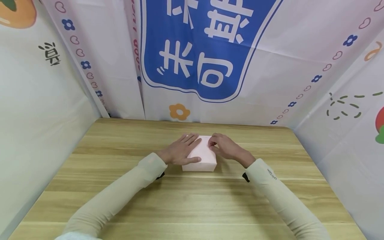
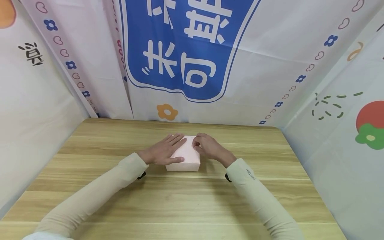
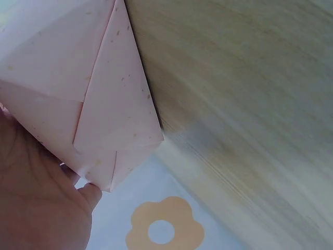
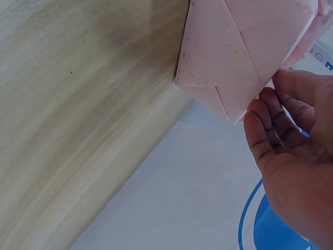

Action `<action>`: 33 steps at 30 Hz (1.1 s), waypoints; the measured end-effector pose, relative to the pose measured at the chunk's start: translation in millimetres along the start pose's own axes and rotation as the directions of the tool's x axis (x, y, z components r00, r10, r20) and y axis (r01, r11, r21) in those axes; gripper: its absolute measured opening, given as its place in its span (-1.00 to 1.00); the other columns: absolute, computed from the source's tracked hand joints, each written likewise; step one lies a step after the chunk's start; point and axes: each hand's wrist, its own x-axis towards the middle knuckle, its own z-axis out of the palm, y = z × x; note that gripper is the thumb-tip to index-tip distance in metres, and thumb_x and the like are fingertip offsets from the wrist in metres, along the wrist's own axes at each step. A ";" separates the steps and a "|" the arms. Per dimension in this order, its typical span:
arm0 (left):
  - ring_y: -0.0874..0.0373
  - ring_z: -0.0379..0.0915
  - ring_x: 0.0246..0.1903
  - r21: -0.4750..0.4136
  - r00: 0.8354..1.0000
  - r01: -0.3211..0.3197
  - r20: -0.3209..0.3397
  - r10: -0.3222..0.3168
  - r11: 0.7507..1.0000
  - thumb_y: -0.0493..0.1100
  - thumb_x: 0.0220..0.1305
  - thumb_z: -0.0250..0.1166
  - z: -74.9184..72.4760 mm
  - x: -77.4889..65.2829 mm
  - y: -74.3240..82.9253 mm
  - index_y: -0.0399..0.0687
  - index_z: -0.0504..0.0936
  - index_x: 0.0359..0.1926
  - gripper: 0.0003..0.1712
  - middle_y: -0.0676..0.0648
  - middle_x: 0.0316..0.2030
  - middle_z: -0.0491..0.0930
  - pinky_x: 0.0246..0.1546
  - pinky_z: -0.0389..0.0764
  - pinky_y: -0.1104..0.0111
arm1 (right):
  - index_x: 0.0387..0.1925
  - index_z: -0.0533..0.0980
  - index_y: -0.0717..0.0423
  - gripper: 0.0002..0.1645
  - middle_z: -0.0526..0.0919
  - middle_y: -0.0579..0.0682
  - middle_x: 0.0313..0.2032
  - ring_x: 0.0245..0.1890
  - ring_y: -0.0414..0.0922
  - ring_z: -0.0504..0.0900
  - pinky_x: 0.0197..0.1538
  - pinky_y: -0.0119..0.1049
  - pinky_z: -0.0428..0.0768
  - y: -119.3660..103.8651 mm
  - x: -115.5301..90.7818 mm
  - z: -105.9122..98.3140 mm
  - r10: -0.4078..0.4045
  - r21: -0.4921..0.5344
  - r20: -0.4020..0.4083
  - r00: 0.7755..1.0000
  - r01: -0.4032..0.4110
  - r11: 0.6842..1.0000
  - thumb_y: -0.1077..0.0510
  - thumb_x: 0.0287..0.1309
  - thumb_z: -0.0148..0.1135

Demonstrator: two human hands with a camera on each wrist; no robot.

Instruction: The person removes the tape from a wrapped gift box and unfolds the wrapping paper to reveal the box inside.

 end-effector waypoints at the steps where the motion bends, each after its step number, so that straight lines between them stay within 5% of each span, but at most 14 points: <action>1: -0.15 -0.24 0.55 0.001 1.000 0.000 0.001 0.000 1.000 0.40 0.40 -0.12 -0.4 -0.1 0.1 -0.18 -0.09 0.56 0.00 -0.26 0.56 -0.15 0.55 -0.18 0.01 | -0.32 0.61 0.12 -0.96 0.61 -0.02 -0.32 -0.29 -0.12 0.56 -0.15 -0.25 0.59 0.6 -0.2 0.4 -0.003 0.010 -0.003 1.000 0.003 1.000 0.29 0.24 0.26; 10: -0.15 -0.22 0.55 0.028 1.000 0.000 -0.004 0.000 1.000 0.40 0.40 -0.11 -0.8 -1.1 -1.5 -0.18 -0.07 0.55 -0.01 -0.25 0.56 -0.15 0.54 -0.14 0.00 | -0.33 0.64 0.11 -0.94 0.63 -0.02 -0.32 -0.29 -0.17 0.59 -0.17 -0.27 0.62 6.2 -2.7 6.6 0.033 0.120 -0.087 0.996 -0.022 0.992 0.30 0.23 0.28; 19: -0.12 -0.23 0.56 0.038 1.000 0.010 -0.006 -0.010 0.999 0.44 0.38 -0.13 0.2 -1.0 -2.1 -0.15 -0.07 0.56 0.02 -0.24 0.56 -0.13 0.55 -0.15 0.02 | -0.27 0.43 0.14 -0.90 0.41 0.04 -0.25 -0.24 -0.13 0.40 -0.17 -0.29 0.47 1.2 -7.4 15.3 0.046 0.074 -0.019 0.999 -0.045 0.996 0.30 0.42 0.01; 25: -0.12 -0.23 0.56 0.032 1.000 0.008 -0.008 -0.008 0.999 0.44 0.38 -0.14 0.9 -1.4 -3.4 -0.14 -0.08 0.56 0.02 -0.23 0.56 -0.13 0.54 -0.14 0.02 | -0.18 0.49 0.13 -0.94 0.50 0.02 -0.20 -0.19 -0.14 0.48 -0.10 -0.29 0.56 4.9 -8.6 17.6 0.096 0.226 -0.058 0.994 -0.081 0.971 0.30 0.37 0.11; 33: -0.09 -0.23 0.56 0.032 1.000 0.008 -0.004 -0.008 0.999 0.46 0.37 -0.13 -0.1 -1.3 -1.4 -0.14 -0.07 0.56 0.03 -0.23 0.56 -0.13 0.55 -0.14 0.04 | -0.31 0.55 0.09 -0.91 0.51 0.00 -0.26 -0.25 -0.16 0.48 -0.17 -0.32 0.56 2.9 -11.6 16.8 0.084 0.179 -0.100 0.991 -0.065 0.982 0.29 0.33 0.17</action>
